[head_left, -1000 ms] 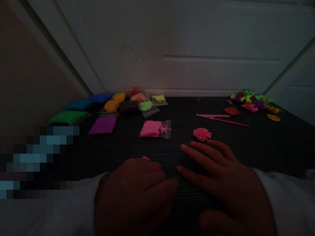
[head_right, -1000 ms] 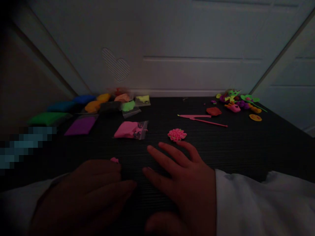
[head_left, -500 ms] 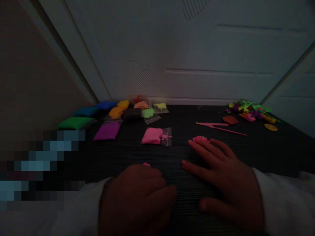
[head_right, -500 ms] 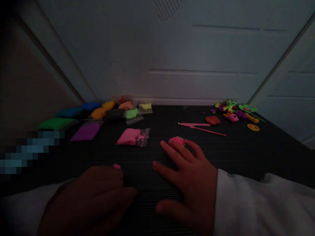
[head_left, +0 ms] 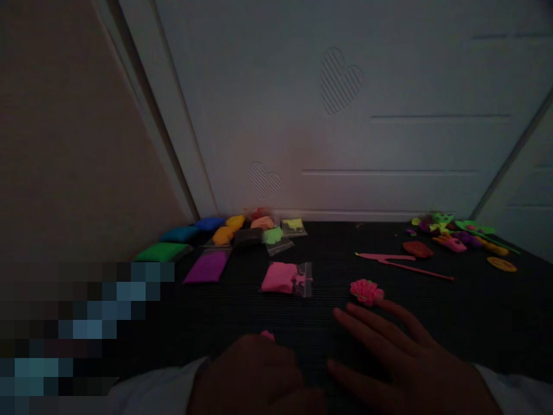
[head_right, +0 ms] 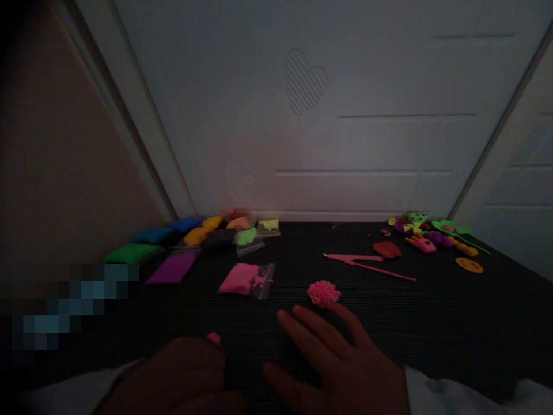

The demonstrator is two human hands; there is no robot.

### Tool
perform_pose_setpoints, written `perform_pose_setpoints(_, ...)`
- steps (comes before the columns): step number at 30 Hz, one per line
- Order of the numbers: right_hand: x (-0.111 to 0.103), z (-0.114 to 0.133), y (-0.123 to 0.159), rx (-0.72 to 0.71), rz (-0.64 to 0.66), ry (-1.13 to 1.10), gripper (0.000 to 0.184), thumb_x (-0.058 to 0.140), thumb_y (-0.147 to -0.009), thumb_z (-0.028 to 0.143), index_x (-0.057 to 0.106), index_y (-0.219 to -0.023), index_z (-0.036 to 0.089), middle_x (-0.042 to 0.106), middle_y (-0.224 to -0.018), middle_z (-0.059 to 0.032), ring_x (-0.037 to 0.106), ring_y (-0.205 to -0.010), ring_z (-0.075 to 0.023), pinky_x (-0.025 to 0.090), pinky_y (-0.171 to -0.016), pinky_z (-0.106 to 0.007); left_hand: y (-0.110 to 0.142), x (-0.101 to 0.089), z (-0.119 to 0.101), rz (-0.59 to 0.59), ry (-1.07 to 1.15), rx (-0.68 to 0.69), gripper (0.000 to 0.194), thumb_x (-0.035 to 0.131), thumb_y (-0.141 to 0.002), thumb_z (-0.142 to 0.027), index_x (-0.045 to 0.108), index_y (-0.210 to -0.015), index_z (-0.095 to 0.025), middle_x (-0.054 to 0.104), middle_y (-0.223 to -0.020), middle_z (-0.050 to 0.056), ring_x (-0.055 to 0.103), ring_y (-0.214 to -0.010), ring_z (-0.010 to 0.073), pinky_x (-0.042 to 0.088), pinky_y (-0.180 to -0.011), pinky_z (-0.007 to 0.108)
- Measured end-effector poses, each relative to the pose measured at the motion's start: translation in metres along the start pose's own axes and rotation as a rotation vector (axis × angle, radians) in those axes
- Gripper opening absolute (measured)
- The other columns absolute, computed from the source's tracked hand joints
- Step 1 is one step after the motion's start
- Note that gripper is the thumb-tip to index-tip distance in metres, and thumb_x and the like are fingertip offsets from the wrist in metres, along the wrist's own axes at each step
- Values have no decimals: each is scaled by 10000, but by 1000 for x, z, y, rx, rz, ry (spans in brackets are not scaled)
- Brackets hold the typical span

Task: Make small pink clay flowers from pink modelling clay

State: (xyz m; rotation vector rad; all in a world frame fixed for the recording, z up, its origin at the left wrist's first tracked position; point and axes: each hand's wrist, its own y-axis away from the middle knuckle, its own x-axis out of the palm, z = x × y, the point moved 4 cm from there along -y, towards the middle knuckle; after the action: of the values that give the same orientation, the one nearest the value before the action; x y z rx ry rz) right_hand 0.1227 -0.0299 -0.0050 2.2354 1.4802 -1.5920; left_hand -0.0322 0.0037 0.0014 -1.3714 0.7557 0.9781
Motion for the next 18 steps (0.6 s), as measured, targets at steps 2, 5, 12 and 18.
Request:
perform_pose_setpoints(2, -3, 2, 0, 11, -16, -22, 274, 365, -843, 335, 475, -1067, 450, 541, -1124, -15, 553, -952, -199, 454, -678, -386, 0, 0, -2, 85, 10, -79, 304, 251, -868, -230, 521, -732, -197, 532, -525, -36, 444, -464, 112, 284, -441, 263)
perform_pose_setpoints(5, -5, 0, 2, 88, 79, -117, 383, 337, -790, 524, 459, -1126, 386, 489, -1184, -71, 498, -1022, -255, 431, -716, -453, -1, -1, -5, 72, 37, -156, 269, 298, -854, -229, 521, -706, -200, 524, -522, -42, 450, -481, 109, 320, -485, 254)
perform_pose_setpoints(12, -1, 4, 4, 88, 73, -152, 325, 397, -816, 392, 425, -1139, 411, 445, -1233, -35, 462, -1067, -229, 400, -771, -443, -3, -5, -3, -150, -53, -239, 253, 343, -807, -184, 544, -653, -193, 538, -497, -34, 475, -477, 105, 314, -442, 230)
perform_pose_setpoints(18, 0, -4, 5, 233, 241, -303, 609, 325, -677, 677, 446, -1162, 328, 343, -1297, -110, 337, -1155, -305, 296, -850, -535, -1, -7, -4, -139, 2, -93, 186, 383, -787, -197, 540, -686, -196, 533, -489, -47, 465, -449, 96, 314, -430, 233)
